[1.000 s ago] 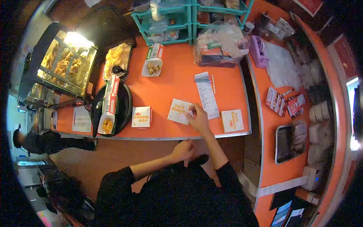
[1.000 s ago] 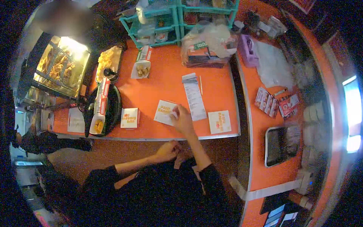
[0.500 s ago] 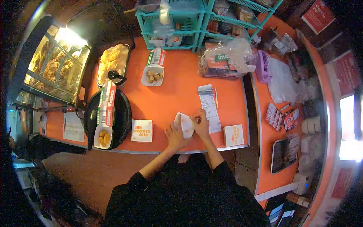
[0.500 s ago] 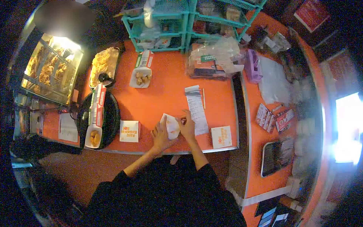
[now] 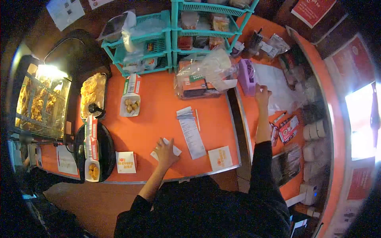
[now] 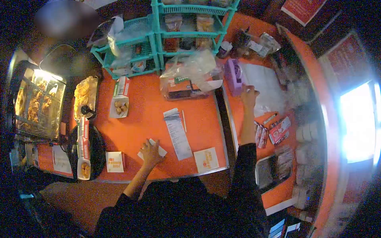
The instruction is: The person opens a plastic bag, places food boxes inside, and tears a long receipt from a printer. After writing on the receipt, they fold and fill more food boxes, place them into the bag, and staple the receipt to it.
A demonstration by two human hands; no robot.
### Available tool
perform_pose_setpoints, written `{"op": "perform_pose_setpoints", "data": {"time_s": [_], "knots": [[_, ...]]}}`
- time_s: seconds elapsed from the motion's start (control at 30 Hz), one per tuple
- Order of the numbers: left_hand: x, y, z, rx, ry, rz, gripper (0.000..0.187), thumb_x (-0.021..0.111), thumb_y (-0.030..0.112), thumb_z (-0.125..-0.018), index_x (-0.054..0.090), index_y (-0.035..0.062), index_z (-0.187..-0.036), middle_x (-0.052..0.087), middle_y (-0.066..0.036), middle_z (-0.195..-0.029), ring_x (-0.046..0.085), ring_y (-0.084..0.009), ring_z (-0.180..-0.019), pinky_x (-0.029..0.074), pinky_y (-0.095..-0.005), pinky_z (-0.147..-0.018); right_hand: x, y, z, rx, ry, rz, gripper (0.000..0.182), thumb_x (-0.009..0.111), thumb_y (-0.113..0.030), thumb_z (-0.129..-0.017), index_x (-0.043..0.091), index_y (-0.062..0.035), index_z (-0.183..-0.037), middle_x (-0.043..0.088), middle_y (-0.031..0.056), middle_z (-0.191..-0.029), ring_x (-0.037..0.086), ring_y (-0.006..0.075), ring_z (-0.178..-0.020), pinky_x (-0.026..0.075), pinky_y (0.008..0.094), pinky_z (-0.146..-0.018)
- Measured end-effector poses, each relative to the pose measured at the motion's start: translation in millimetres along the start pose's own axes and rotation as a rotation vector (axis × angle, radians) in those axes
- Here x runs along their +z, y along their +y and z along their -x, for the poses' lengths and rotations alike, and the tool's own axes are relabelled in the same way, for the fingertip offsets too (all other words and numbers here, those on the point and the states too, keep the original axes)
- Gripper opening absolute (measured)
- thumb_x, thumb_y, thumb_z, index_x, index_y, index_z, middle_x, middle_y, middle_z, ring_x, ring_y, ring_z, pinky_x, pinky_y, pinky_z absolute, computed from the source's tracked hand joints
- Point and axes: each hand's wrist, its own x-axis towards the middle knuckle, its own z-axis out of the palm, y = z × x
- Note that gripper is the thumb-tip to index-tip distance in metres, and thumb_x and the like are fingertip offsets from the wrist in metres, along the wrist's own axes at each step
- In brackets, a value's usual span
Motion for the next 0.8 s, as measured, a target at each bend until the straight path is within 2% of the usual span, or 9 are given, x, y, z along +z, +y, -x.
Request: {"op": "perform_pose_setpoints", "data": {"time_s": [0.07, 0.17, 0.3, 0.47, 0.6, 0.67, 0.7, 0.77, 0.8], "knots": [[3.8, 2.0, -4.2, 0.006, 0.027, -0.041, 0.098, 0.084, 0.038, -0.049, 0.041, 0.0231, -0.136, 0.031, -0.032, -0.139, 0.033, -0.0524, -0.125, 0.03, -0.0708, -0.092, 37.1, 33.7, -44.0, 0.255, -0.646, -0.27, 0.044, 0.058, -0.046, -0.084, 0.064, -0.0041, -0.096, 0.055, 0.0053, -0.068, 0.052, 0.0201, -0.055, 0.044, 0.0333, -0.052], [-3.9, 6.5, -8.2, -0.038, -0.097, -0.116, 0.101, 0.083, 0.041, -0.048, 0.04, 0.0226, -0.137, 0.031, -0.033, -0.139, 0.035, -0.0524, -0.124, 0.03, -0.0702, -0.093, 26.1, 24.5, -61.6, 0.301, -0.861, -0.311, 0.034, 0.059, -0.04, -0.084, 0.068, -0.0083, -0.091, 0.054, 0.0003, -0.063, 0.045, 0.0146, -0.044, 0.04, 0.0292, -0.044], [8.3, -4.7, -3.0, -0.018, -0.029, -0.118, 0.099, 0.082, 0.042, -0.048, 0.041, 0.0204, -0.136, 0.031, -0.032, -0.138, 0.038, -0.0515, -0.121, 0.035, -0.0653, -0.092, 32.5, 41.9, -67.0, 0.268, -1.147, -0.6, 0.027, 0.058, -0.033, -0.086, 0.069, -0.0096, -0.094, 0.057, 0.0007, -0.071, 0.049, 0.013, -0.054, 0.043, 0.0245, -0.051], [2.2, -3.4, 1.5, 0.031, -0.001, -0.193, 0.097, 0.079, 0.05, -0.052, 0.041, 0.018, -0.135, 0.035, -0.031, -0.133, 0.04, -0.0501, -0.116, 0.039, -0.0608, -0.087, -10.3, 48.7, -31.9, 0.172, -0.883, -1.008, 0.022, 0.056, -0.023, -0.088, 0.069, -0.0072, -0.097, 0.063, 0.0049, -0.09, 0.055, 0.0125, -0.078, 0.047, 0.0252, -0.07], [7.5, -8.0, -2.2, 0.024, -0.013, -0.141, 0.097, 0.081, 0.046, -0.05, 0.042, 0.0168, -0.133, 0.036, -0.03, -0.129, 0.042, -0.0488, -0.114, 0.038, -0.0612, -0.087, 50.8, 97.9, 5.5, 0.369, -0.779, -1.06, 0.024, 0.054, -0.021, -0.088, 0.066, -0.0025, -0.096, 0.064, 0.0034, -0.083, 0.06, 0.0168, -0.076, 0.048, 0.03, -0.072], [4.1, -8.5, 1.5, 0.048, 0.01, -0.169, 0.097, 0.082, 0.043, -0.05, 0.041, 0.017, -0.133, 0.036, -0.029, -0.128, 0.042, -0.0485, -0.113, 0.038, -0.0603, -0.087, 49.7, 88.0, -7.3, -0.39, -0.534, 0.414, 0.024, 0.058, -0.018, -0.086, 0.066, 0.0005, -0.1, 0.064, 0.0062, -0.087, 0.06, 0.0193, -0.081, 0.047, 0.0321, -0.074], [2.1, -8.6, 0.7, 0.077, 0.039, -0.185, 0.096, 0.082, 0.04, -0.049, 0.04, 0.0172, -0.133, 0.037, -0.028, -0.126, 0.043, -0.0482, -0.112, 0.039, -0.0594, -0.087, 28.2, 75.3, -3.9, -0.392, -0.531, 0.408, 0.024, 0.058, -0.018, -0.086, 0.066, 0.0005, -0.1, 0.064, 0.0062, -0.087, 0.06, 0.0193, -0.081, 0.047, 0.0321, -0.074], [-9.4, -7.8, -5.7, 0.134, 0.046, -0.085, 0.096, 0.082, 0.039, -0.05, 0.039, 0.0197, -0.134, 0.038, -0.028, -0.125, 0.044, -0.0466, -0.112, 0.04, -0.0582, -0.085, -17.4, 22.9, 16.9, -0.191, -0.393, -0.196, 0.023, 0.061, -0.017, -0.086, 0.065, 0.0017, -0.098, 0.062, 0.0077, -0.085, 0.058, 0.0222, -0.076, 0.046, 0.0328, -0.077], [-15.1, -11.7, 3.8, 0.208, 0.003, 0.0, 0.096, 0.081, 0.038, -0.051, 0.038, 0.0221, -0.135, 0.038, -0.028, -0.124, 0.045, -0.0451, -0.111, 0.04, -0.057, -0.084, -27.7, 1.1, 39.1, -0.137, -0.604, -0.45, 0.022, 0.062, -0.019, -0.087, 0.066, 0.0003, -0.096, 0.059, 0.0071, -0.087, 0.056, 0.0212, -0.079, 0.045, 0.0316, -0.078]]}}
